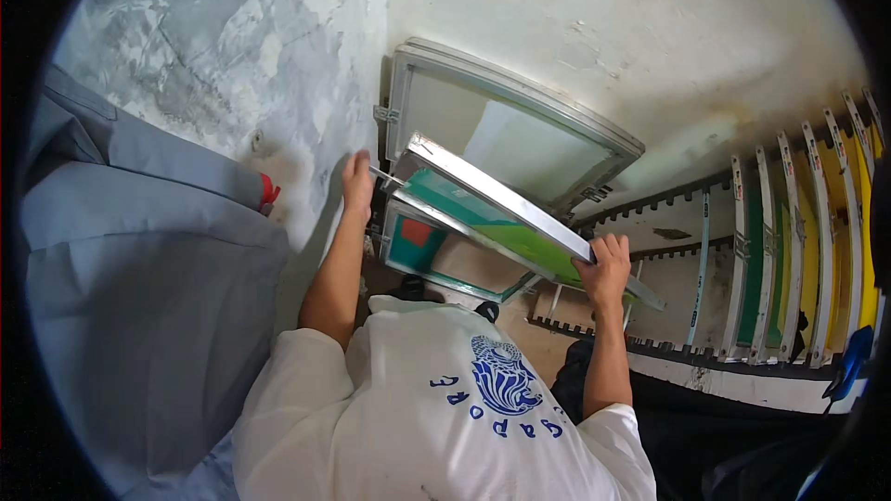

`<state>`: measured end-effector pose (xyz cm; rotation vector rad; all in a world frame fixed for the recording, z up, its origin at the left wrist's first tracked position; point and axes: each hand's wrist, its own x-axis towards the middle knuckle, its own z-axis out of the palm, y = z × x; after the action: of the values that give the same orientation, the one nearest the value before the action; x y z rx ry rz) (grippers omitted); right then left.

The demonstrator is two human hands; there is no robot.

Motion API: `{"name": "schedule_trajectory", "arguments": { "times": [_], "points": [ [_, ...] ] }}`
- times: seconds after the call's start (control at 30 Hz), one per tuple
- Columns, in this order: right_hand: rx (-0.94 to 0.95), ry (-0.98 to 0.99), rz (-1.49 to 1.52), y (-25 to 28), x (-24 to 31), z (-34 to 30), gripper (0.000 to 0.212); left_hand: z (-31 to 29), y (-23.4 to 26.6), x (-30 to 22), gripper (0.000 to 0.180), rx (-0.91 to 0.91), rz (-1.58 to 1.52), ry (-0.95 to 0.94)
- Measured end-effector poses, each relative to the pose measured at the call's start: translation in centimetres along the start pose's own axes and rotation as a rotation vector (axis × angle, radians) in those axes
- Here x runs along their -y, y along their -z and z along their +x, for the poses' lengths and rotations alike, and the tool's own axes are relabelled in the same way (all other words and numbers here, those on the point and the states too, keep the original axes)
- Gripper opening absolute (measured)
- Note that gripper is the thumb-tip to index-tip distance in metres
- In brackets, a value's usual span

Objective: Cleaning and wiping residue from screen printing frames.

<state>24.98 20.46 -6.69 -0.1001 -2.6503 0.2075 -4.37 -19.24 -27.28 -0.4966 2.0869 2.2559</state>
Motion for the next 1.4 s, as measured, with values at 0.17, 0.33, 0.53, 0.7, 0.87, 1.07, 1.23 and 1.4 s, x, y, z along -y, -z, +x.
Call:
{"name": "schedule_trajectory", "arguments": {
  "times": [0.17, 0.33, 0.53, 0.7, 0.87, 1.07, 1.23, 1.4],
  "points": [
    [0.075, 0.006, -0.083, -4.1, -1.1, 1.9, 0.036, -5.5, 5.1, 9.7, 0.033, -0.032, 0.209, -0.034],
    [0.172, 0.006, -0.107, -7.3, -1.0, 4.3, 0.032, -10.9, 16.0, 17.0, 0.029, 0.073, 0.584, 0.212],
    [0.205, 0.069, -0.075, -12.0, -0.7, 4.9, 0.03, -15.9, 22.6, 22.3, 0.057, -0.26, 0.794, 0.434],
    [0.178, 0.111, -0.033, -14.5, 0.7, 4.9, 0.028, -12.9, 20.6, 18.0, 0.043, -0.153, 0.748, 0.084],
    [0.217, 0.044, -0.029, -14.9, 2.5, 5.7, 0.03, -6.8, 6.8, 0.5, 0.045, -0.121, 0.716, -0.61],
    [0.169, 0.09, 0.057, -16.3, 5.5, 6.4, 0.047, -4.3, -5.4, -11.4, 0.043, 0.159, 1.017, -1.1],
    [0.06, 0.006, 0.081, -15.0, 3.4, 1.9, 0.05, -0.4, -3.8, -6.2, 0.041, 0.245, 1.359, -0.898],
    [-0.001, -0.182, -0.117, -12.2, -2.9, -4.1, 0.04, 2.4, -2.1, -8.7, 0.044, 0.315, 1.434, -0.782]
  ]
}}
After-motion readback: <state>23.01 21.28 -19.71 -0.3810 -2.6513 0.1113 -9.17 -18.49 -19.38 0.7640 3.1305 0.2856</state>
